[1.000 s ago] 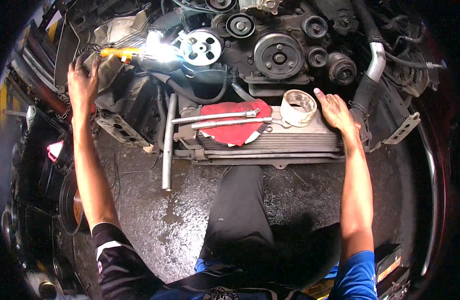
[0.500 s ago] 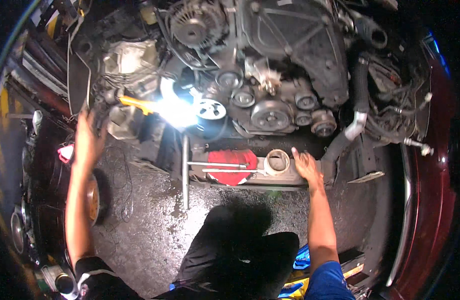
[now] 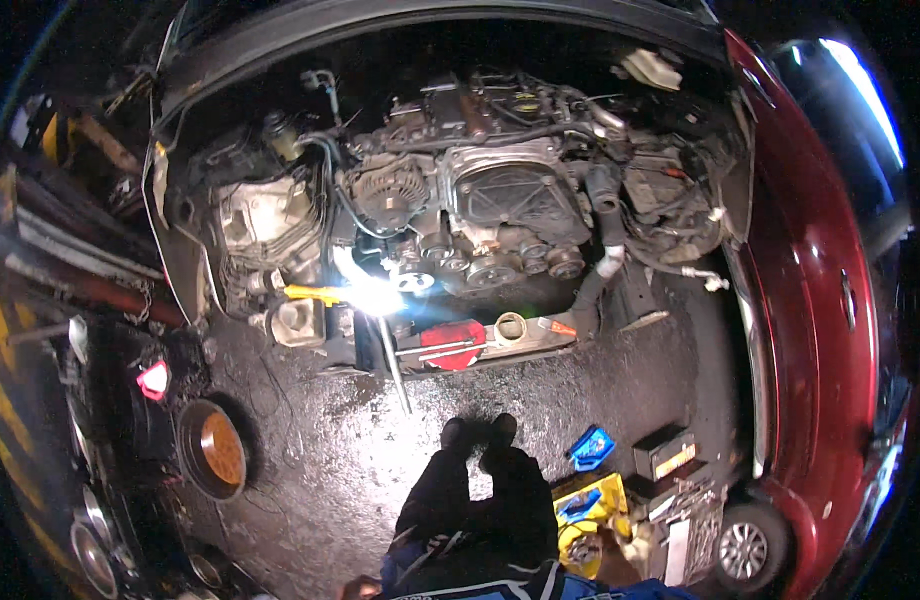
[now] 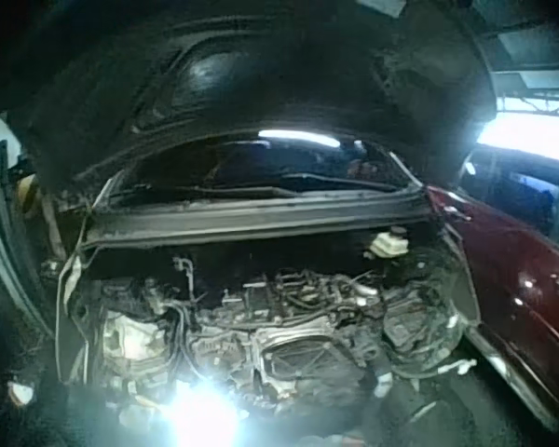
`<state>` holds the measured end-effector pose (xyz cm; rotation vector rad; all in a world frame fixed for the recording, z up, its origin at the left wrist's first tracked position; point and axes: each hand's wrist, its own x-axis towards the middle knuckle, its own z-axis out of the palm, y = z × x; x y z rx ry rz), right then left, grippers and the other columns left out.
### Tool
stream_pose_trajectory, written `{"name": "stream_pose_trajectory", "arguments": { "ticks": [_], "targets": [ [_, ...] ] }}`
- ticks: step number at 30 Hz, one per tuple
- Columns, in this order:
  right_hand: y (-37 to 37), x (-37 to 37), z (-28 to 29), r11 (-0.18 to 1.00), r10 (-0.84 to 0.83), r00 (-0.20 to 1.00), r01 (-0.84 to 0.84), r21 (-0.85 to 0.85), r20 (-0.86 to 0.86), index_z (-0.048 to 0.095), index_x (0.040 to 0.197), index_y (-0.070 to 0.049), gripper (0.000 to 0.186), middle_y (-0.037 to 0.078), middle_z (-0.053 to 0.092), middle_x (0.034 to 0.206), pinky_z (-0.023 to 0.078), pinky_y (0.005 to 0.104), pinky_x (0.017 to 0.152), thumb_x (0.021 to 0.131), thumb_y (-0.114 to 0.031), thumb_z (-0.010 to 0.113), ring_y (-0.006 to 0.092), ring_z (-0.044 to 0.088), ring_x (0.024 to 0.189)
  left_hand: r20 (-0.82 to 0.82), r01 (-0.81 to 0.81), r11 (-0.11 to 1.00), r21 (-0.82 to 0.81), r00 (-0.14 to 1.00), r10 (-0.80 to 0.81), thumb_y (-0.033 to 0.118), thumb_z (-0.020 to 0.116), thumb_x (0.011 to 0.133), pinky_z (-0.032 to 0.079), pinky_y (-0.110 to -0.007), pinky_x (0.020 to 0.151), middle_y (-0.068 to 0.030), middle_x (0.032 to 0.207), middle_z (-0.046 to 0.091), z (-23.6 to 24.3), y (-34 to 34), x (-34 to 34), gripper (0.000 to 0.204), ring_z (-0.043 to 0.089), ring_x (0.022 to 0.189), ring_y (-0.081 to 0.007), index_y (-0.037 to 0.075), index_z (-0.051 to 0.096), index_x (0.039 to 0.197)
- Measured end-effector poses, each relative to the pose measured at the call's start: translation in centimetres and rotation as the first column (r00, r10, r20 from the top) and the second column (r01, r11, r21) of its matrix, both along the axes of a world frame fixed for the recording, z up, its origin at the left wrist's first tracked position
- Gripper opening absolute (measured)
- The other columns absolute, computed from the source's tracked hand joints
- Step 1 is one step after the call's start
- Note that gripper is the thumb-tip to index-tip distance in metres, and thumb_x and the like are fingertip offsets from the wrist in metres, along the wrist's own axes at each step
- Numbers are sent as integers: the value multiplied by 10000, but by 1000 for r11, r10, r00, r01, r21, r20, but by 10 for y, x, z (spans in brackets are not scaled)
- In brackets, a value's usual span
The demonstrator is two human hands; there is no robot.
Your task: The person handles bolts and a metal component on a car engine by hand and using a wrench while using a portable lamp.
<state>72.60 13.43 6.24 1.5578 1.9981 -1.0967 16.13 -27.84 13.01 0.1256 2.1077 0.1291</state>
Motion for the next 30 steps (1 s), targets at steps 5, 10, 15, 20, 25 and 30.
{"name": "stream_pose_trajectory", "arguments": {
  "ticks": [5, 10, 15, 20, 25, 30],
  "targets": [
    [-96, 7, 47, 985, -150, 989, 150, -83, 5, 560, 1226, 6, 401, 178, 609, 1108, 484, 427, 826, 957, -288, 513, 312, 604, 923, 69, 127, 976, 176, 988, -141, 297, 567, 926, 446, -515, 848, -275, 1026, 599, 25, 35, -54, 337, 569, 953, -453, -26, 554, 1023],
    [-54, -35, 10, 837, 415, 908, -356, 416, -57, 622, 1124, 17, 440, 139, 660, 969, 488, 403, 777, 963, -389, 576, 262, 613, 841, -450, 825, 540, 168, 551, -703, 324, 542, 943, 480, -505, 755, -247, 899, 657, 37, 78, -172, 356, 624, 830, -436, -17, 612, 874],
    [37, -112, 97, 613, -712, 350, 733, -295, -609, 651, 1156, -46, 435, 116, 707, 982, 492, 381, 797, 984, -430, 542, 223, 655, 879, -603, 433, 737, 519, 797, -43, 422, 511, 977, 471, -471, 917, -321, 1142, 626, 117, 293, -228, 537, 586, 1096, -473, -66, 623, 1170],
    [68, -108, 153, 521, -819, 298, 744, -418, -490, 663, 1093, -39, 365, 112, 695, 957, 548, 341, 727, 984, -362, 532, 197, 671, 808, -456, 358, 715, 600, 888, -62, 439, 586, 956, 476, -411, 910, -239, 1088, 681, 176, 361, -158, 509, 651, 1044, -321, -34, 644, 1136],
    [9, -6, 84, 618, -772, 242, 501, -606, -587, 599, 1029, -30, 195, 90, 647, 869, 564, 367, 655, 906, -181, 609, 228, 673, 806, -338, 426, 752, 503, 898, -283, 538, 577, 905, 508, -448, 814, -239, 938, 699, 117, 292, -75, 554, 673, 951, -397, 59, 657, 1169],
    [29, 22, -2, 366, -767, 632, 575, -731, 113, 590, 1168, -113, 370, 187, 657, 1120, 523, 525, 806, 972, -380, 425, 343, 645, 1001, -361, 552, 778, 299, 821, -443, 415, 559, 927, 506, -453, 784, -225, 958, 676, 51, 86, 5, 399, 653, 916, -384, 42, 674, 1008]
  ]
}}
